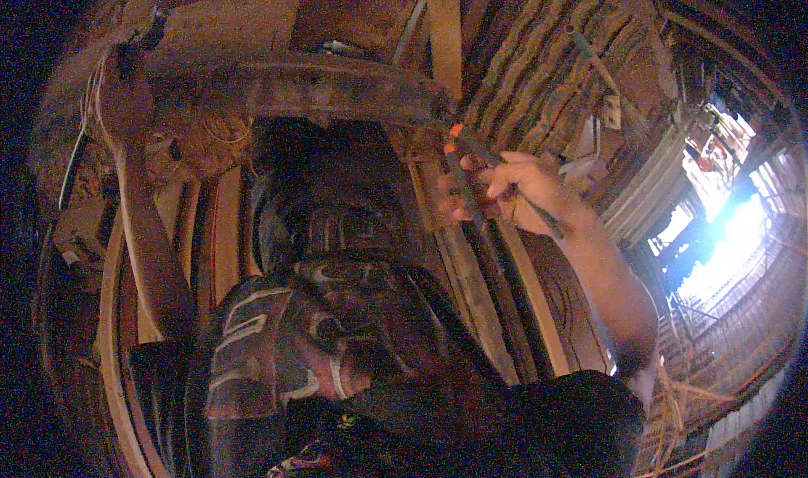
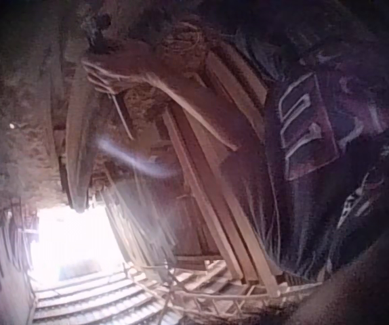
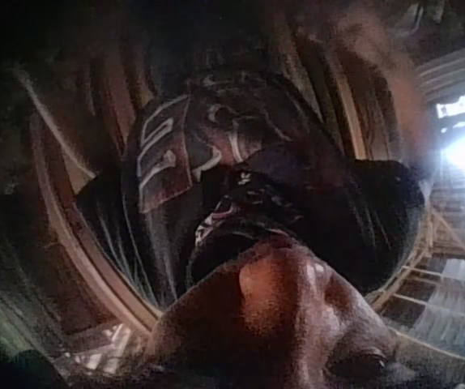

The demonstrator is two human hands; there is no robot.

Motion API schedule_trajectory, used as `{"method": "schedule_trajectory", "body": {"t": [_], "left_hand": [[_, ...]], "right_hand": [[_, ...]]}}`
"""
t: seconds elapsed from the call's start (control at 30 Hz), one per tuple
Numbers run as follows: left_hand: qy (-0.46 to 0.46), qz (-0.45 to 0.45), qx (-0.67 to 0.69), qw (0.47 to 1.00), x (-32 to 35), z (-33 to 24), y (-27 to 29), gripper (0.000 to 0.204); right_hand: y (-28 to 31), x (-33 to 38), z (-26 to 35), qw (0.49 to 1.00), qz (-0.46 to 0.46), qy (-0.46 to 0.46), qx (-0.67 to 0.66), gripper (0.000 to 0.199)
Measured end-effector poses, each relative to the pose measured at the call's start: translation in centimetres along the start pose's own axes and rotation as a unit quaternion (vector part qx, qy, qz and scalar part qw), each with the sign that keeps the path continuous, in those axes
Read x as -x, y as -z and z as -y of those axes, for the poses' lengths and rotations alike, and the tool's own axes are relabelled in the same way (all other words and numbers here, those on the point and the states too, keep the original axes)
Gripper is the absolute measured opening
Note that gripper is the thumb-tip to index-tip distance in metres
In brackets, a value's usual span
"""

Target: The person hammers nails into a curved wooden beam using a claw hammer. They repeatedly position nails and strike them to secure the beam to the surrounding wooden structure.

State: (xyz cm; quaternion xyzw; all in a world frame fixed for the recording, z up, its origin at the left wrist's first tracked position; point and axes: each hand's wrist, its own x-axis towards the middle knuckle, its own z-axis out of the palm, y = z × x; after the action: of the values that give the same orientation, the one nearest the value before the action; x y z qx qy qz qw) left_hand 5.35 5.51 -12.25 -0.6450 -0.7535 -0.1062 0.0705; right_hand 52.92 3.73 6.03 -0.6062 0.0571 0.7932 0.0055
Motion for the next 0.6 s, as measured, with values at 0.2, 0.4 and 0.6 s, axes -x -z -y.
{"method": "schedule_trajectory", "body": {"t": [0.2,0.4,0.6], "left_hand": [[-0.013,0.003,-0.009,1.0,-0.3,-0.1,0.1,0.029],[0.008,0.009,0.011,1.0,-0.3,-0.2,0.0,0.029],[0.011,0.025,-0.002,1.0,-0.5,-0.1,0.3,0.029]], "right_hand": [[0.8,-0.7,3.4,0.998,0.012,-0.056,0.026,0.04],[1.8,-1.2,3.7,0.997,0.042,-0.058,-0.021,0.039],[3.1,-1.7,2.9,0.981,0.088,-0.074,-0.154,0.041]]}}
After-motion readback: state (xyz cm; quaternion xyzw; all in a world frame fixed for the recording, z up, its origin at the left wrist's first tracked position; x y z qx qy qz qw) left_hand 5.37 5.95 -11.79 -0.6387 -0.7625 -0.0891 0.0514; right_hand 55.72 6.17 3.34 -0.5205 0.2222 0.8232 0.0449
